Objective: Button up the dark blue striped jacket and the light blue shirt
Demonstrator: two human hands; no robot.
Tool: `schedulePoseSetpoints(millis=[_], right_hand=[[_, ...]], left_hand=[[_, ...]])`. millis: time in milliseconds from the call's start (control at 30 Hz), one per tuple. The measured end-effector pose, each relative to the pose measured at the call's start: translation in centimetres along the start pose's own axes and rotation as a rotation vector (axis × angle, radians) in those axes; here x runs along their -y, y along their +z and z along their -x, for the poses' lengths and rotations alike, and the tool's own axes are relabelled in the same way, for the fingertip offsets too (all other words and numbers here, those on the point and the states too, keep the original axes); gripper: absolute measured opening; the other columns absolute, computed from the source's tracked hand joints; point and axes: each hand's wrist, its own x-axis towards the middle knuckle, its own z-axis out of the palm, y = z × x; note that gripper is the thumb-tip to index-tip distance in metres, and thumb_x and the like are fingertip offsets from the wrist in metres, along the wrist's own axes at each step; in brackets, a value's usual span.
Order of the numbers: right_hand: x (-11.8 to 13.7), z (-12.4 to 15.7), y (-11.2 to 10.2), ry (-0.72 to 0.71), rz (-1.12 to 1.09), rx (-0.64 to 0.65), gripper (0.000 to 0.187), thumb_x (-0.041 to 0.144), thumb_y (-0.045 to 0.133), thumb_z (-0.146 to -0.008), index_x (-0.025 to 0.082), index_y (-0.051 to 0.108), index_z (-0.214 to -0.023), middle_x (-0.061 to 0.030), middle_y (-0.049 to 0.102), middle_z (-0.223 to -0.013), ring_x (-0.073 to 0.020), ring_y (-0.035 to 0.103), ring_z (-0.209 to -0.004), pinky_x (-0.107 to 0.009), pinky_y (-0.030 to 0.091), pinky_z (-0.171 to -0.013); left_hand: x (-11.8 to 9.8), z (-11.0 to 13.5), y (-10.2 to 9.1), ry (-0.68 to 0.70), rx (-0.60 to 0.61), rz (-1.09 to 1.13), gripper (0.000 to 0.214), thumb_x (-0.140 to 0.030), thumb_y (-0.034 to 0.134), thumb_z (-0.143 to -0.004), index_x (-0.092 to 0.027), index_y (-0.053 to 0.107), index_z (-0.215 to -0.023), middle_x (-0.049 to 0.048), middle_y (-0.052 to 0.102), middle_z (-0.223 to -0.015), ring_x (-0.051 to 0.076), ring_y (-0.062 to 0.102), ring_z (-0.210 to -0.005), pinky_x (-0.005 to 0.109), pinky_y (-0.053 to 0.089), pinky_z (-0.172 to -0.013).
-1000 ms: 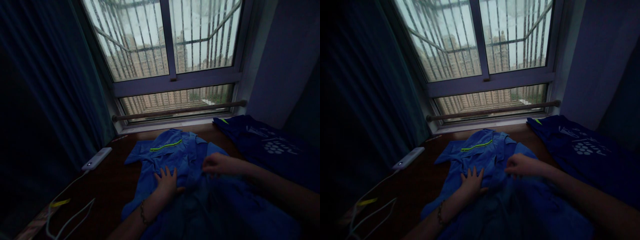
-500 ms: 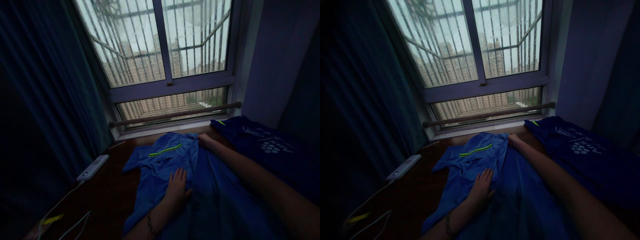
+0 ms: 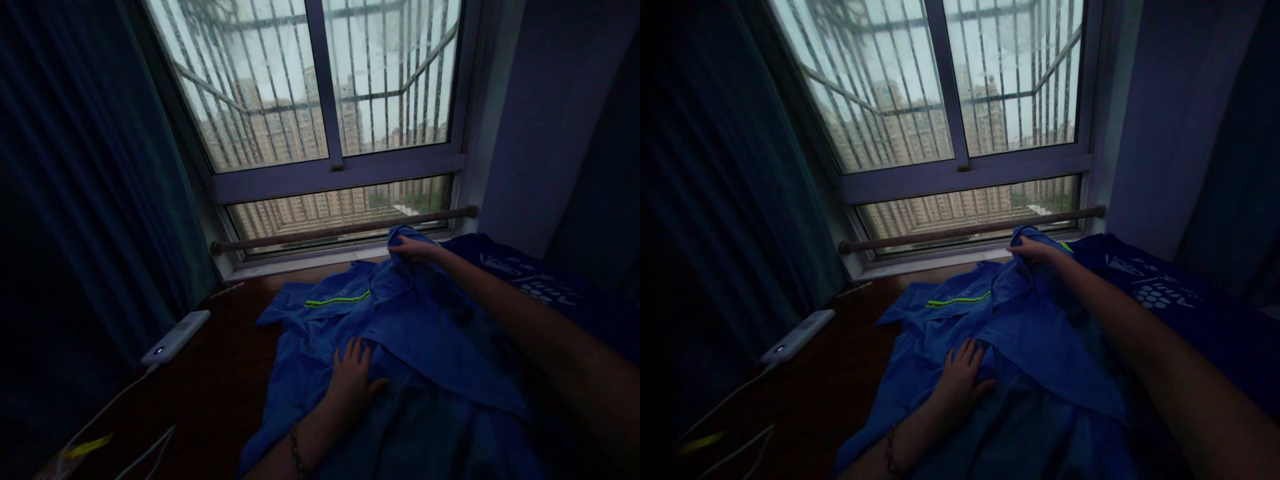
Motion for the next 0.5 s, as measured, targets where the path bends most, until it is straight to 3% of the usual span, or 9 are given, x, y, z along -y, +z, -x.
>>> schedulePoseSetpoints(millis=[67, 133, 233, 267, 367, 500], right_hand=[[-0.6, 3.0, 3.4, -0.023, 0.195, 0.101, 0.070, 0.032, 0.072, -0.056, 0.004, 0.043, -0.113, -0.0199, 0.053, -0.104, -0.0255, 0.051, -0.094, -0.033, 0.040, -0.080], [-1.3, 7.1, 6.6, -0.078, 0.328, 0.171, 0.070, 0.033, 0.074, -0.051, 0.006, 0.048, -0.110, -0.0210, 0.052, -0.106, -0.0329, 0.047, -0.100, -0.041, 0.035, -0.085], [-2.7, 13.7, 10.1, -0.180, 0.449, 0.255, 0.068, 0.043, 0.069, -0.055, 0.014, 0.048, -0.114, -0.0178, 0.047, -0.114, -0.0347, 0.043, -0.105, -0.044, 0.035, -0.085], [-3.2, 15.4, 10.8, -0.271, 0.579, 0.300, 0.063, 0.043, 0.065, -0.061, 0.015, 0.047, -0.115, -0.0175, 0.048, -0.113, -0.0335, 0.044, -0.103, -0.043, 0.038, -0.082], [-4.3, 18.0, 10.8, -0.423, 0.812, 0.350, 0.031, 0.018, 0.049, -0.073, 0.014, 0.054, -0.104, -0.0153, 0.054, -0.103, -0.0274, 0.050, -0.094, -0.036, 0.041, -0.074], [-3.6, 18.1, 6.5, -0.335, 0.727, 0.287, 0.024, 0.005, 0.037, -0.069, 0.012, 0.059, -0.075, -0.0090, 0.060, -0.076, -0.0177, 0.055, -0.071, -0.025, 0.040, -0.063]], left_hand=[[0.1, -0.1, 0.2, 0.005, -0.006, 0.000, 0.073, -0.065, 0.023, -0.075, -0.019, 0.027, -0.131, 0.0131, 0.022, -0.139, 0.029, 0.016, -0.127, 0.053, 0.016, -0.099], [0.2, -0.1, 0.4, 0.017, -0.027, -0.004, 0.073, -0.065, 0.022, -0.075, -0.020, 0.026, -0.132, 0.0130, 0.023, -0.138, 0.029, 0.017, -0.127, 0.053, 0.016, -0.099], [0.3, -0.2, 0.6, 0.028, -0.051, -0.023, 0.072, -0.065, 0.021, -0.075, -0.020, 0.028, -0.131, 0.0128, 0.025, -0.138, 0.029, 0.018, -0.127, 0.052, 0.017, -0.099], [0.3, -0.2, 0.6, 0.028, -0.053, -0.028, 0.071, -0.064, 0.021, -0.076, -0.020, 0.029, -0.130, 0.0128, 0.025, -0.138, 0.028, 0.018, -0.127, 0.052, 0.018, -0.099], [0.2, -0.1, 0.6, 0.027, -0.052, -0.030, 0.069, -0.063, 0.023, -0.076, -0.020, 0.029, -0.130, 0.0127, 0.025, -0.138, 0.028, 0.019, -0.127, 0.052, 0.018, -0.099], [0.1, -0.1, 0.4, 0.019, -0.051, -0.024, 0.068, -0.061, 0.026, -0.077, -0.019, 0.029, -0.130, 0.0124, 0.025, -0.138, 0.028, 0.018, -0.127, 0.051, 0.017, -0.099]])
